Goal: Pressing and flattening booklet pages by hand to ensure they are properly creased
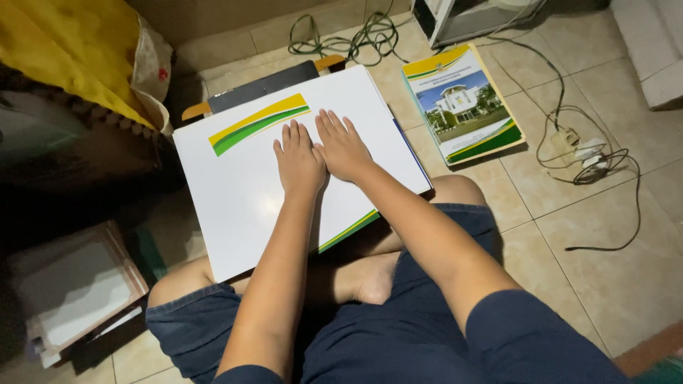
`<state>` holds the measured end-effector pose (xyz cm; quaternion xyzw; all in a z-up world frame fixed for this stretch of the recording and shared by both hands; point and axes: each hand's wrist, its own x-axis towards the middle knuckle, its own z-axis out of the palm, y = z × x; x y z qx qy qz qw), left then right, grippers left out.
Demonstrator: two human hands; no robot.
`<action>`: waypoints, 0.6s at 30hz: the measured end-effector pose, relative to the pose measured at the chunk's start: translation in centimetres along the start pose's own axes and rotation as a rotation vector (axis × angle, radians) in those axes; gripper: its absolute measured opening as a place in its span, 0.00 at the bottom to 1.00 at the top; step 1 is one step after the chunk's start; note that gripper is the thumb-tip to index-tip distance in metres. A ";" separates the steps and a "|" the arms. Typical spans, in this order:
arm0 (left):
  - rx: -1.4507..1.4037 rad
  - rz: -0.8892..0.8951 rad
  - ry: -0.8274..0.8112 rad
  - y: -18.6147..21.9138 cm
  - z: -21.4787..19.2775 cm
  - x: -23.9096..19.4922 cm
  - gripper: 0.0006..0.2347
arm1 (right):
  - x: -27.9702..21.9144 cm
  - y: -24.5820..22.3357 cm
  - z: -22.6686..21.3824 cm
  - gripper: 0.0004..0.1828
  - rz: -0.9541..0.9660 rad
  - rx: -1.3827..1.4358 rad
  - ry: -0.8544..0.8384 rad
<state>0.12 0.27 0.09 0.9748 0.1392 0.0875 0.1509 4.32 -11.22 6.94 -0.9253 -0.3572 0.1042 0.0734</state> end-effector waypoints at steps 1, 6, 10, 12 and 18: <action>-0.001 0.004 0.006 0.0 -0.1 0.1 0.26 | -0.8 -0.2 -0.3 0.32 0.001 -0.004 0.006; 0.011 -0.005 0.014 -0.1 0.7 0.1 0.26 | -4.0 -0.4 -0.2 0.33 0.024 0.025 -0.065; 0.026 0.007 0.033 0.2 0.4 -0.2 0.26 | -3.4 -0.4 -0.5 0.32 0.019 0.034 -0.066; 0.016 0.017 0.051 0.1 0.4 -0.3 0.26 | -2.5 -0.4 -0.4 0.32 0.010 0.031 -0.046; -0.033 0.001 0.050 0.5 -0.3 -0.4 0.25 | 0.2 -0.3 -0.9 0.32 -0.010 0.018 -0.028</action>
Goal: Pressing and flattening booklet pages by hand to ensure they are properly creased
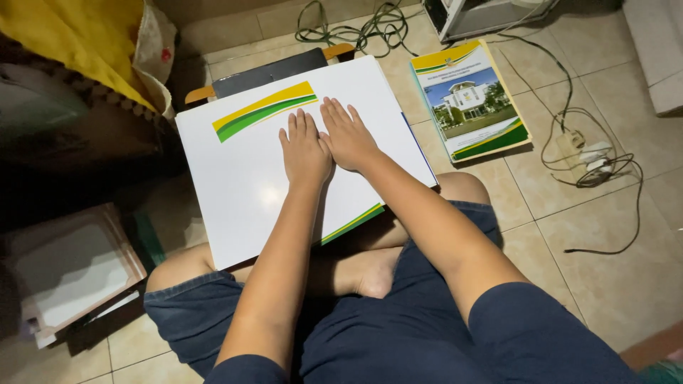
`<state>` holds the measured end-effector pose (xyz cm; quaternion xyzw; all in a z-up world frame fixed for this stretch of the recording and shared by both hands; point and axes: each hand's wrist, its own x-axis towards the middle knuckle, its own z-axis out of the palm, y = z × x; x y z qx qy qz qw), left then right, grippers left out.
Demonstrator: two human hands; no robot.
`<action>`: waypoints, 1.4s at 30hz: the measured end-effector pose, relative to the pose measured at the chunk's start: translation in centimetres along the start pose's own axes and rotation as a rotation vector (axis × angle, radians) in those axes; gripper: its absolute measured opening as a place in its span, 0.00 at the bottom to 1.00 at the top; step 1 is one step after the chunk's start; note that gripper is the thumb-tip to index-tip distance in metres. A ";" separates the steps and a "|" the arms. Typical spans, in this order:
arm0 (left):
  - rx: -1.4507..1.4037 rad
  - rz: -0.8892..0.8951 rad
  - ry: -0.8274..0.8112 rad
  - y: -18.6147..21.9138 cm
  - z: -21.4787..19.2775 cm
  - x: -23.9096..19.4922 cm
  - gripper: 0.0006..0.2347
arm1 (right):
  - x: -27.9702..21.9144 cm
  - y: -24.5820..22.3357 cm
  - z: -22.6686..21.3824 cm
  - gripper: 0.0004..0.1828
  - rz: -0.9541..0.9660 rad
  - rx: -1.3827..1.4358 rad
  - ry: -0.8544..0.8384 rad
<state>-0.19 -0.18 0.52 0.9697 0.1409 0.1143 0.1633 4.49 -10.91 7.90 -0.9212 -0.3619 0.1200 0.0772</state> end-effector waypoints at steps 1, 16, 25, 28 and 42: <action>0.001 0.001 0.000 -0.1 0.1 0.0 0.25 | -0.2 0.0 0.1 0.32 0.000 0.001 0.000; 0.049 -0.017 -0.041 0.0 0.3 0.0 0.25 | -4.0 0.0 0.3 0.34 0.007 0.013 -0.033; -0.028 -0.028 -0.042 0.3 -0.8 -0.1 0.24 | 4.0 0.7 1.1 0.34 -0.016 -0.028 0.069; -0.027 -0.025 -0.036 0.1 -0.6 -0.4 0.24 | 3.7 0.7 1.5 0.34 -0.016 -0.056 0.090; 0.002 0.002 0.004 -0.8 1.4 0.2 0.26 | -5.1 -0.8 1.3 0.34 -0.035 -0.026 -0.028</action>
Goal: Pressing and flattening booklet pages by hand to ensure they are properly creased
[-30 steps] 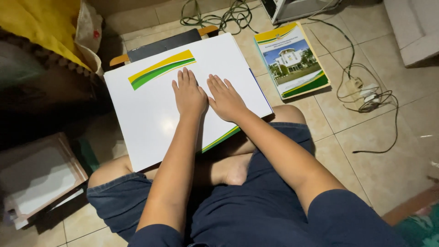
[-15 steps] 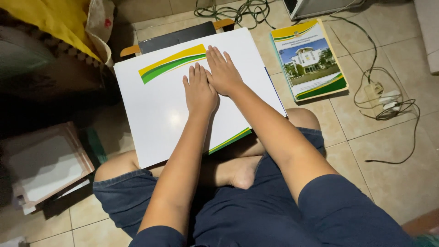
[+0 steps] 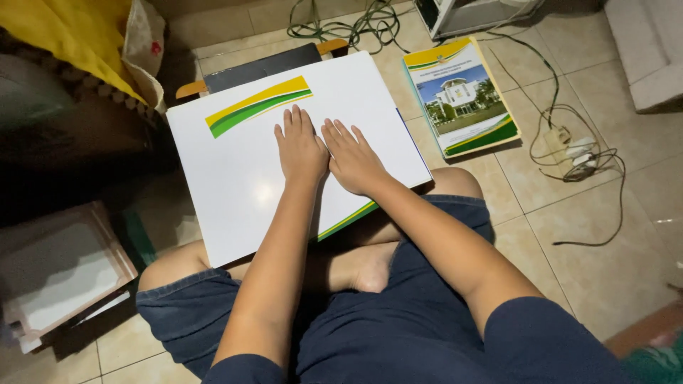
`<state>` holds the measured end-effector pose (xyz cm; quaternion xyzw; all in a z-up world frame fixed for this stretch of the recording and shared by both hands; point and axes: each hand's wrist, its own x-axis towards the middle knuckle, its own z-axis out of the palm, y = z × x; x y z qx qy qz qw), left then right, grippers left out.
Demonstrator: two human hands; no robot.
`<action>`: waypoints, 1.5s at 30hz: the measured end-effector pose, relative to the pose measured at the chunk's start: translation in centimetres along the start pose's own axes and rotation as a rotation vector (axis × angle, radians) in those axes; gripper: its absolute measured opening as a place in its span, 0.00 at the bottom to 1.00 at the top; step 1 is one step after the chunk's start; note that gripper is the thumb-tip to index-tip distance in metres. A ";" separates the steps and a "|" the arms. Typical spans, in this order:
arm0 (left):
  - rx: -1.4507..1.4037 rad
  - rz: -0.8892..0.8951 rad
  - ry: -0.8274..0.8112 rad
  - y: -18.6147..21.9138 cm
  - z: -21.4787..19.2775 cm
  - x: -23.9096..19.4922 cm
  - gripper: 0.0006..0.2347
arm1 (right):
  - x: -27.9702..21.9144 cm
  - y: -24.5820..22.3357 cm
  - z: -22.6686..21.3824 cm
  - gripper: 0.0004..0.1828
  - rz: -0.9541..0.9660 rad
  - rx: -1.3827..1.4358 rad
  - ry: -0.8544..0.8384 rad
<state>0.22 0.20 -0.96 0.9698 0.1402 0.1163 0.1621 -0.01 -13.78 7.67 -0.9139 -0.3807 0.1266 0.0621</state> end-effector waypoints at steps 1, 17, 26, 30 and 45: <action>0.004 -0.009 0.000 0.0 0.1 0.1 0.26 | 1.0 0.2 0.0 0.34 -0.009 0.001 -0.004; -0.101 -0.017 0.039 0.4 -1.2 -0.1 0.25 | 10.9 2.5 0.7 0.32 -0.018 0.006 0.134; -0.068 0.007 0.081 0.0 0.1 -0.1 0.24 | 0.7 0.5 0.5 0.32 -0.041 0.005 0.026; -0.078 0.003 0.062 0.0 -0.5 0.0 0.23 | 2.1 0.1 -0.2 0.31 -0.040 0.032 0.050; -0.118 -0.036 0.048 0.5 -1.5 -0.2 0.21 | 8.5 1.9 1.1 0.33 0.030 -0.023 0.098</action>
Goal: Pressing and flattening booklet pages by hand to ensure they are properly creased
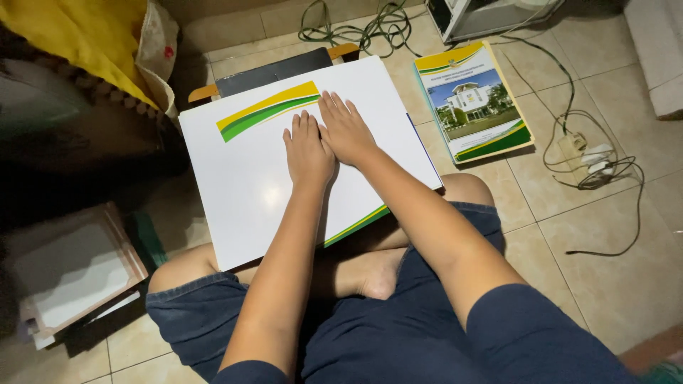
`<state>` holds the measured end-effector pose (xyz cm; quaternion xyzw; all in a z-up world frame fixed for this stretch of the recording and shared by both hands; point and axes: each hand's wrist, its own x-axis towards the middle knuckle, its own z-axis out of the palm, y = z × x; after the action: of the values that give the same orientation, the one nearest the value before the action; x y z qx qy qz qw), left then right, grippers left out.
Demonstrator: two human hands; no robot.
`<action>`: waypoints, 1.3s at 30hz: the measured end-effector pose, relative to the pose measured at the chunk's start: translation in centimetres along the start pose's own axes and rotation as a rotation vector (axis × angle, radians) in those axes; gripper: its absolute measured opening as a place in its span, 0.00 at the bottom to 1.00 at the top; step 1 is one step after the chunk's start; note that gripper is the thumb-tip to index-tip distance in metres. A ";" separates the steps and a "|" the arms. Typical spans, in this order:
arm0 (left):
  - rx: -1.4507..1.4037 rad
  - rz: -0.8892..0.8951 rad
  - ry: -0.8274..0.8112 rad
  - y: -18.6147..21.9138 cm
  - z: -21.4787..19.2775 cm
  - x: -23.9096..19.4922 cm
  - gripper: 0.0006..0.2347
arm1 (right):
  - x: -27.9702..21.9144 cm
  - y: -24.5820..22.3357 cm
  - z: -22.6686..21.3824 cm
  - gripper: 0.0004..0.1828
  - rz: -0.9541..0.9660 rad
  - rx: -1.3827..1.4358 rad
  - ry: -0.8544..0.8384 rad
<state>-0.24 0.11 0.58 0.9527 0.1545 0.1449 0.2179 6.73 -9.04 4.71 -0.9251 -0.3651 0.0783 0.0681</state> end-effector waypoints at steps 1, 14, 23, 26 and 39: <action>-0.001 0.003 0.002 -0.3 0.3 0.1 0.21 | -1.4 -0.3 -0.2 0.33 0.002 -0.002 0.003; 0.037 0.027 0.021 -0.3 0.6 -0.2 0.23 | -10.0 -1.9 -1.3 0.34 0.080 0.047 -0.114; 0.011 0.004 0.013 0.1 -0.1 0.0 0.21 | 1.1 -0.3 -0.2 0.33 0.084 0.010 -0.007; 0.021 0.011 0.021 -0.3 0.2 0.0 0.21 | 0.3 -0.6 -0.4 0.33 0.091 0.010 -0.010; 0.016 -0.004 0.001 0.7 -0.9 -0.4 0.23 | -11.8 -1.2 -0.2 0.36 0.121 0.046 -0.119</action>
<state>-0.74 -0.29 1.61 0.9540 0.1577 0.1436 0.2107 -2.49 -16.27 6.27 -0.9375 -0.3100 0.1453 0.0625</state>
